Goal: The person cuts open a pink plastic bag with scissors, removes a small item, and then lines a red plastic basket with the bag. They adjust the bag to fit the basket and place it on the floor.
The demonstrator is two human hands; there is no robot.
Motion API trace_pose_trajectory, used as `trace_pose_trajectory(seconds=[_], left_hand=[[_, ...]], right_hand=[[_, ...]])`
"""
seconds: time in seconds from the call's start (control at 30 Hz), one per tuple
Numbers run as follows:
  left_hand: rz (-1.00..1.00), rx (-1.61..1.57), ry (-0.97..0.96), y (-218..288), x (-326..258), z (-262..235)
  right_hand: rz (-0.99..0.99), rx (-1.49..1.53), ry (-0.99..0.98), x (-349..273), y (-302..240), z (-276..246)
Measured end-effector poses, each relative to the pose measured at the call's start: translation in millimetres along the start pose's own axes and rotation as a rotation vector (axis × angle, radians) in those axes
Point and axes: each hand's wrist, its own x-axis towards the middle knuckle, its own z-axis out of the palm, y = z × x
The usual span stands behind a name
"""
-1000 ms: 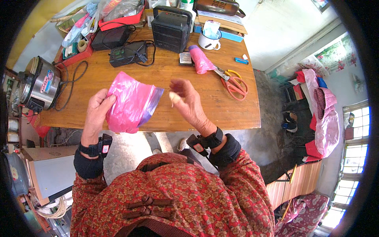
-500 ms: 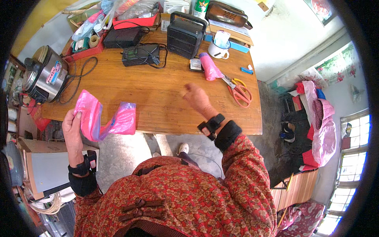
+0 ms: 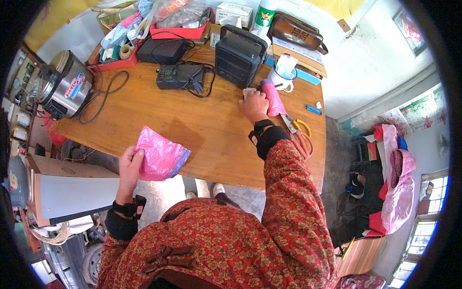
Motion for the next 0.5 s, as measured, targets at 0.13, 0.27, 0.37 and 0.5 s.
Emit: trace_pose_trajectory(seconds=[0.13, 0.27, 0.37, 0.5], left_hand=[[0.046, 0.119, 0.003, -31.8, 17.8, 24.7], [-0.012, 0.163, -0.04, -51.9, 26.9, 37.6], [0.061, 0.205, -0.048, -50.2, 28.4, 50.4], [0.073, 0.114, -0.074, -26.4, 30.0, 78.6]], right_hand=[[-0.043, -0.034, -0.067, 6.6, 9.3, 1.6], [-0.038, 0.063, -0.093, 2.5, 27.6, -9.7], [-0.139, 0.394, -0.073, -16.2, 37.5, -28.3], [-0.113, 1.439, -0.344, -50.3, 20.4, -60.6]])
